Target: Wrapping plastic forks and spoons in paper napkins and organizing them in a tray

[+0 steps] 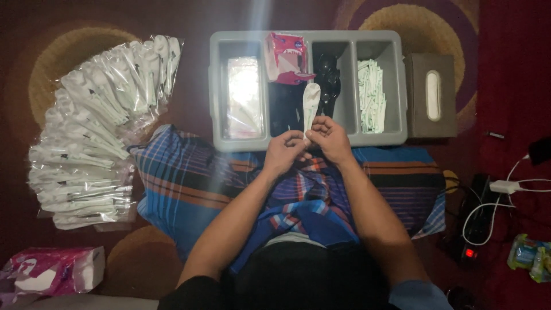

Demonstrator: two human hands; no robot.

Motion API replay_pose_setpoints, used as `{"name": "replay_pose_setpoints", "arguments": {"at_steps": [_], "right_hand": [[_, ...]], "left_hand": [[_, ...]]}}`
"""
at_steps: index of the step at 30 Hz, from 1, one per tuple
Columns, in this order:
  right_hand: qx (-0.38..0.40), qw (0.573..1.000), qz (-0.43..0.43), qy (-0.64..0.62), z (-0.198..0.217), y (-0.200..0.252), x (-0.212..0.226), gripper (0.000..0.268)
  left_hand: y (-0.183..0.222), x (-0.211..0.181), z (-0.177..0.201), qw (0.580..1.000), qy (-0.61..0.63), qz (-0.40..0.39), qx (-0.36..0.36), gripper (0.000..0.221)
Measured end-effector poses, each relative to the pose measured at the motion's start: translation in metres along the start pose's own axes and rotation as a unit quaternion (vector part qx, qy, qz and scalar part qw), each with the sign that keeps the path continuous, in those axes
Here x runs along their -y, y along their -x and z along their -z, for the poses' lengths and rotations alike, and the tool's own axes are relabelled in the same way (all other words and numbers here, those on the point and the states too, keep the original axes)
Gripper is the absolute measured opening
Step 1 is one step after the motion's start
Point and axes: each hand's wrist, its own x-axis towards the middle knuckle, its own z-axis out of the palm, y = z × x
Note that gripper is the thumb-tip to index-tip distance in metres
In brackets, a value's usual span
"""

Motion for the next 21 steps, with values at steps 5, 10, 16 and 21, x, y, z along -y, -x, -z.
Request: {"name": "replay_pose_setpoints", "arguments": {"at_steps": [5,10,16,21], "right_hand": [[0.004,1.0,-0.001,-0.001,-0.007,0.004,0.014,0.041],[0.013,1.0,-0.009,0.002,-0.006,0.007,0.019,0.045],[0.022,1.0,-0.012,0.006,-0.004,0.004,0.017,0.045],[0.032,0.999,-0.005,0.009,-0.003,0.002,0.014,0.044]], "left_hand": [[-0.001,0.0,-0.001,0.999,0.052,0.01,-0.006,0.026],[0.001,-0.006,0.0,0.999,0.038,0.009,-0.005,0.027],[0.0,-0.005,0.002,1.0,0.02,0.006,0.004,0.027],[0.003,-0.007,0.001,0.998,0.064,0.011,0.008,0.026]]}}
